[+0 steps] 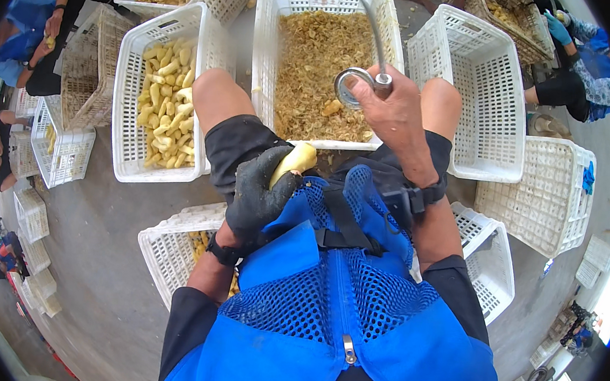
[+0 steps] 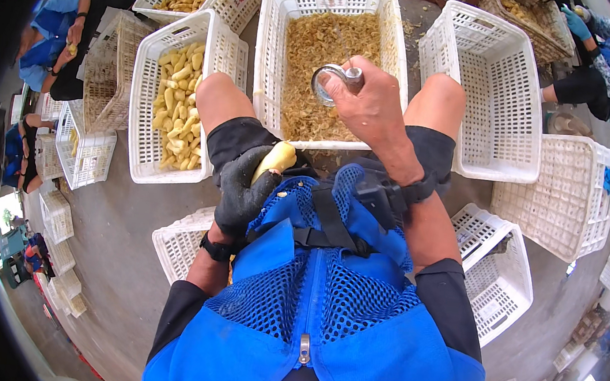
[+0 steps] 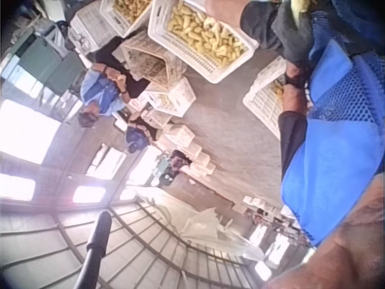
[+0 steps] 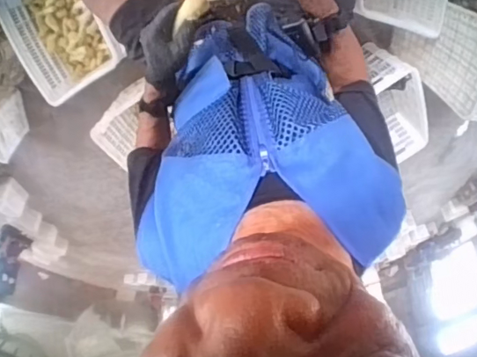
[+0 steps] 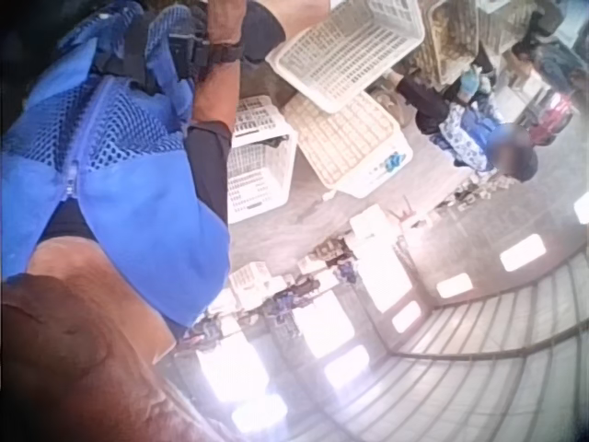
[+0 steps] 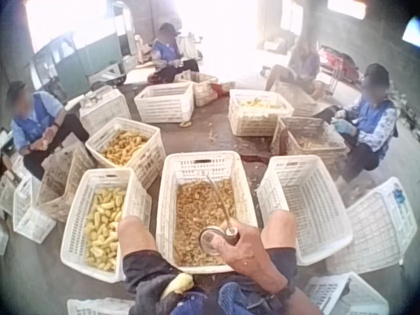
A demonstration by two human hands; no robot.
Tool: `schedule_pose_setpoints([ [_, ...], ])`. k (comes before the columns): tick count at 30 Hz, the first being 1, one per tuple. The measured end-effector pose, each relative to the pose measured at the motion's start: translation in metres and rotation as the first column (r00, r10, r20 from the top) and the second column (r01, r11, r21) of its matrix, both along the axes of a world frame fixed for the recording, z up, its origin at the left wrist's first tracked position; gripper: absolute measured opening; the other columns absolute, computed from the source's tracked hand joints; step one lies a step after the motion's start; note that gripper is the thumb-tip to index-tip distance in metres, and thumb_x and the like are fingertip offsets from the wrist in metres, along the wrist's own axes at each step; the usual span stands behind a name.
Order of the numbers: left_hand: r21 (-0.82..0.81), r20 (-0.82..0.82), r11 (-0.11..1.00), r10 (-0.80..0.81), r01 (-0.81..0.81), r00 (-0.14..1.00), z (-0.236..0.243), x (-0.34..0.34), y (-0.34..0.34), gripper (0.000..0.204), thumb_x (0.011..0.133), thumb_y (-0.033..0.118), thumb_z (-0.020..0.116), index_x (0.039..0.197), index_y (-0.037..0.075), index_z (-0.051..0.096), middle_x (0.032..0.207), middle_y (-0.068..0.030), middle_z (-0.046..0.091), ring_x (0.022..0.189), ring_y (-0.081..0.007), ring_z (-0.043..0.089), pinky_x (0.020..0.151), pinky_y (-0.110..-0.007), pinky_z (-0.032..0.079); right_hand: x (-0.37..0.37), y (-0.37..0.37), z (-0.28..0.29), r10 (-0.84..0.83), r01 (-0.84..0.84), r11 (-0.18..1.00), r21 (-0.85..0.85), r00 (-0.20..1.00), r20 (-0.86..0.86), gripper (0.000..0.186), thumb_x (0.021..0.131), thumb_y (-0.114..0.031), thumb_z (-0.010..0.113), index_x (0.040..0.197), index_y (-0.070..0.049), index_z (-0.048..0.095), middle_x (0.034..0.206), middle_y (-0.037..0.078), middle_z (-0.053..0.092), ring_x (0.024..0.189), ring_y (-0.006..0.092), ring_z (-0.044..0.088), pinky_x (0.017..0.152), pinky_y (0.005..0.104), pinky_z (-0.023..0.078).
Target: The person sits on the floor and peels cassava roots using a curved knife, placing the peeled pieces into a white basket. They pick up new cassava roots from a nearby basket and continue peeling them.
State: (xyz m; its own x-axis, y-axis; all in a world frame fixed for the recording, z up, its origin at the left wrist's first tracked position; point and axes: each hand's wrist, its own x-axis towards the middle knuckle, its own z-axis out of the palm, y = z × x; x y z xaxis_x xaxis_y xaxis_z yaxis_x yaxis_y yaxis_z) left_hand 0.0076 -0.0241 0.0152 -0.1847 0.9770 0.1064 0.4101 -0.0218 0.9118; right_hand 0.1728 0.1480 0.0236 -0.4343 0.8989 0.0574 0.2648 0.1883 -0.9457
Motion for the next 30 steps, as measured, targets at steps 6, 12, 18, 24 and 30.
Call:
schedule_pose_setpoints([
  [6,0.015,-0.202,1.0,-0.019,0.022,0.979,-0.002,0.004,0.003,0.031,0.083,0.013,0.068,0.109,-0.003,0.064,0.091,-0.0193,0.07,0.082,-0.0324,0.069,0.075,-0.037,0.053,-0.012,-0.032,0.024,0.302,-0.303,0.948,-0.098,0.953,-0.029,0.029,0.084,-0.029,0.071,0.085,-0.001,0.064,0.062,0.011,0.057,0.057,0.0194,0.055,0.056,0.0341,0.045],
  [12,0.158,-0.332,0.984,-0.029,0.086,0.943,-0.01,-0.003,-0.004,0.033,0.085,0.014,0.068,0.113,-0.001,0.062,0.097,-0.0185,0.07,0.085,-0.0341,0.069,0.076,-0.039,0.053,0.002,0.002,-0.008,-0.028,0.015,0.997,0.078,0.985,0.169,0.024,0.085,-0.025,0.071,0.079,-0.003,0.062,0.059,0.01,0.057,0.056,0.0211,0.057,0.054,0.0351,0.044],
  [18,0.055,0.018,0.994,-0.095,0.094,0.995,-0.011,-0.006,-0.003,0.035,0.093,0.019,0.062,0.119,-0.004,0.058,0.1,-0.0159,0.069,0.088,-0.0242,0.068,0.076,-0.035,0.054,0.012,-0.019,0.009,0.136,-0.163,0.96,-0.227,0.982,-0.129,0.026,0.088,-0.024,0.073,0.083,-0.001,0.061,0.06,-0.005,0.048,0.057,0.0041,0.041,0.05,0.0257,0.033],
  [24,-0.181,0.658,0.983,0.101,0.026,0.747,0.0,-0.002,-0.004,0.037,0.093,0.018,0.062,0.123,-0.003,0.055,0.1,-0.0094,0.065,0.085,-0.0164,0.064,0.074,-0.03,0.055,0.022,-0.027,0.027,0.086,-0.23,0.836,-0.499,0.952,-0.294,0.025,0.09,-0.025,0.072,0.086,-0.003,0.062,0.063,-0.002,0.057,0.047,0.0033,0.048,0.042,0.0201,0.036],
  [30,-0.194,0.705,0.981,0.149,-0.013,0.694,0.001,0.004,0.004,0.032,0.092,0.012,0.06,0.12,-0.003,0.056,0.093,-0.0108,0.066,0.079,-0.0184,0.065,0.072,-0.031,0.055,0.014,-0.045,0.029,-0.001,-0.199,0.805,-0.559,0.942,-0.336,0.023,0.09,-0.025,0.072,0.085,-0.004,0.062,0.065,-0.003,0.058,0.047,0.0026,0.048,0.042,0.0194,0.038],
])
